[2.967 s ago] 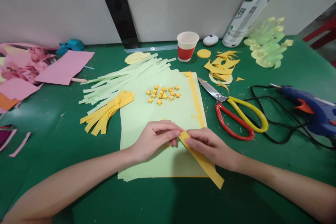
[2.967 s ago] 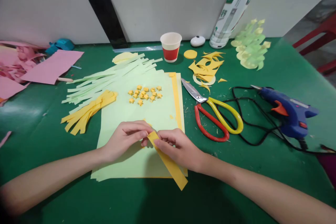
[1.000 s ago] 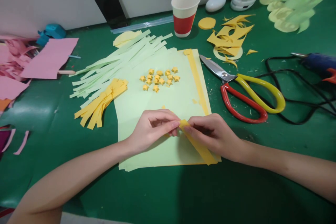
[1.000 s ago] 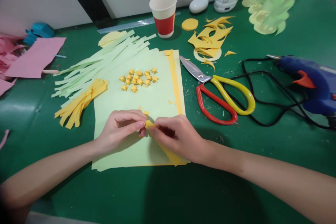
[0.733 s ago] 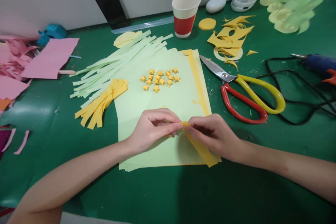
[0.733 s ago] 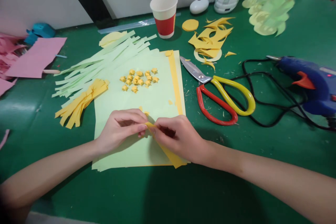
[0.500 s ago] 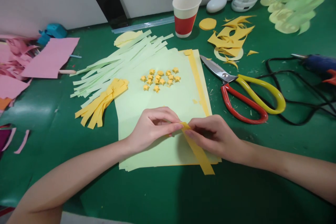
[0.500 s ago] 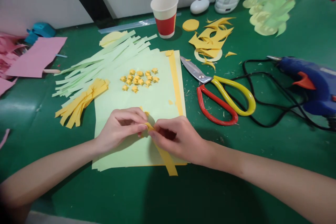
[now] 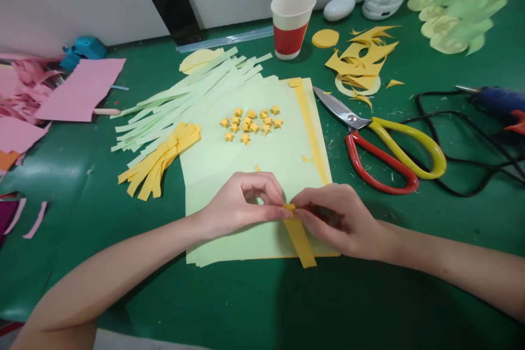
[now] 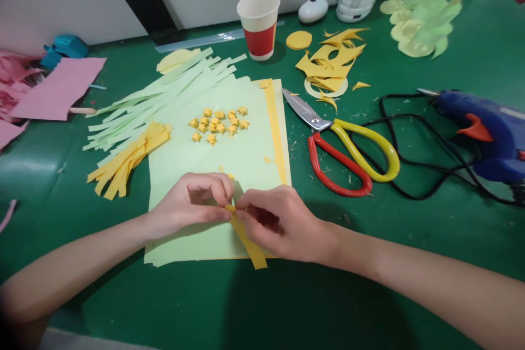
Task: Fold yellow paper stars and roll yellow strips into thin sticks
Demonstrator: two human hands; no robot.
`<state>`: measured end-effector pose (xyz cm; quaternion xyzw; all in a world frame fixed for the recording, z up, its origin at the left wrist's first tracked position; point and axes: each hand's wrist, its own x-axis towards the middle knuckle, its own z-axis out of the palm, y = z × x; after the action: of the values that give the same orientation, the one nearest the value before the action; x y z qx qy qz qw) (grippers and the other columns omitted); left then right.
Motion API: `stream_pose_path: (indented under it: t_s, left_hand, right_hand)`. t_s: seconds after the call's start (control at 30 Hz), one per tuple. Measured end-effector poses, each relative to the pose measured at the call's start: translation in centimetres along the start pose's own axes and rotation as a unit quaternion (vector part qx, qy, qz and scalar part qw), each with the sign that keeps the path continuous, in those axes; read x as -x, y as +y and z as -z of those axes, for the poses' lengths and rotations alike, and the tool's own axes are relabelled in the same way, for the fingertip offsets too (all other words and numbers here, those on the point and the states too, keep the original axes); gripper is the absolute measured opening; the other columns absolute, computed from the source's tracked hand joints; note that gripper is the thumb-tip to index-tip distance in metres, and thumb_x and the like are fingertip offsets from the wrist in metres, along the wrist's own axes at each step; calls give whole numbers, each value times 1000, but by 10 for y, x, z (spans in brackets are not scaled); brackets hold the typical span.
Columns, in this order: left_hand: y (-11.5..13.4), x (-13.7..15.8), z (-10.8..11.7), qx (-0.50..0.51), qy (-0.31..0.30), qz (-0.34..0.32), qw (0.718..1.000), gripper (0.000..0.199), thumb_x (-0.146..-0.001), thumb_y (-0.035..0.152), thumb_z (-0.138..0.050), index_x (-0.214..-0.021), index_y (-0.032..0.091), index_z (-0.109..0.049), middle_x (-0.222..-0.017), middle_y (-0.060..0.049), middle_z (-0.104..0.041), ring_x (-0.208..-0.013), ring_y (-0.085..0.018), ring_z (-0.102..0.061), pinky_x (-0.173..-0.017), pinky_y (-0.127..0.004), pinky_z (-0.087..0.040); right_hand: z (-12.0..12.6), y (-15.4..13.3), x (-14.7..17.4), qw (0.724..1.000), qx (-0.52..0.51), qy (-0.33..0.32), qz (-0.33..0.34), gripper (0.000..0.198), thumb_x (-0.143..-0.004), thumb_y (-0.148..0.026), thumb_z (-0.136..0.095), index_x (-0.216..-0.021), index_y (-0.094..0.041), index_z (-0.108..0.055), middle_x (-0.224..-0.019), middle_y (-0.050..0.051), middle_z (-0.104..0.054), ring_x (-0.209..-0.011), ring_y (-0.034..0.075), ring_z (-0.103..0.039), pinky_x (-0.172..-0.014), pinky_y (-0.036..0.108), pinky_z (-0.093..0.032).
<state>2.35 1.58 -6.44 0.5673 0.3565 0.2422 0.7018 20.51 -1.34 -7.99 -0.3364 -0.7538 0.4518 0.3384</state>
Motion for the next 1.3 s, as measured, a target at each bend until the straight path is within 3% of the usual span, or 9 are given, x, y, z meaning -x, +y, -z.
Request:
stream_pose_path:
  t_s: [0.23, 0.53, 0.9, 1.3]
  left_hand:
    - [0, 2, -1, -9, -11, 4, 1000, 18, -67, 14, -69, -58, 13, -54, -67, 2, -53, -64, -9, -50, -60, -21, -40]
    - [1, 2, 2, -17, -10, 1, 1000, 12, -79, 15, -58, -68, 13, -63, -73, -1, -57, -68, -9, -52, -61, -20, -41]
    - [1, 0, 0, -3, 22, 28, 999, 7, -71, 12, -64, -65, 14, -68, -69, -1, -60, -61, -8, -54, -54, -20, -42]
    - [10, 2, -1, -20, 20, 77, 997, 14, -62, 14, -72, -55, 14, -60, -63, 3, -56, -63, -9, -51, -60, -22, -39]
  right_hand:
    - [-3, 2, 3, 997, 37, 15, 63, 13, -82, -14, -46, -69, -15, -48, -49, -6, -36, -42, 3, -29, -41, 15, -27]
    - [-3, 0, 1, 998, 35, 42, 41, 20, -77, -9, -44, -58, -14, -40, -48, -8, -28, -41, 1, -22, -36, 11, -21]
    - [-3, -1, 1, 998, 30, 43, 23, 20, -78, -11, -46, -58, -11, -44, -48, -8, -31, -41, -1, -24, -36, 9, -22]
    - [-3, 0, 3, 998, 31, 21, 45, 14, -81, -12, -44, -69, -11, -52, -48, -7, -36, -41, 1, -27, -39, 12, -27]
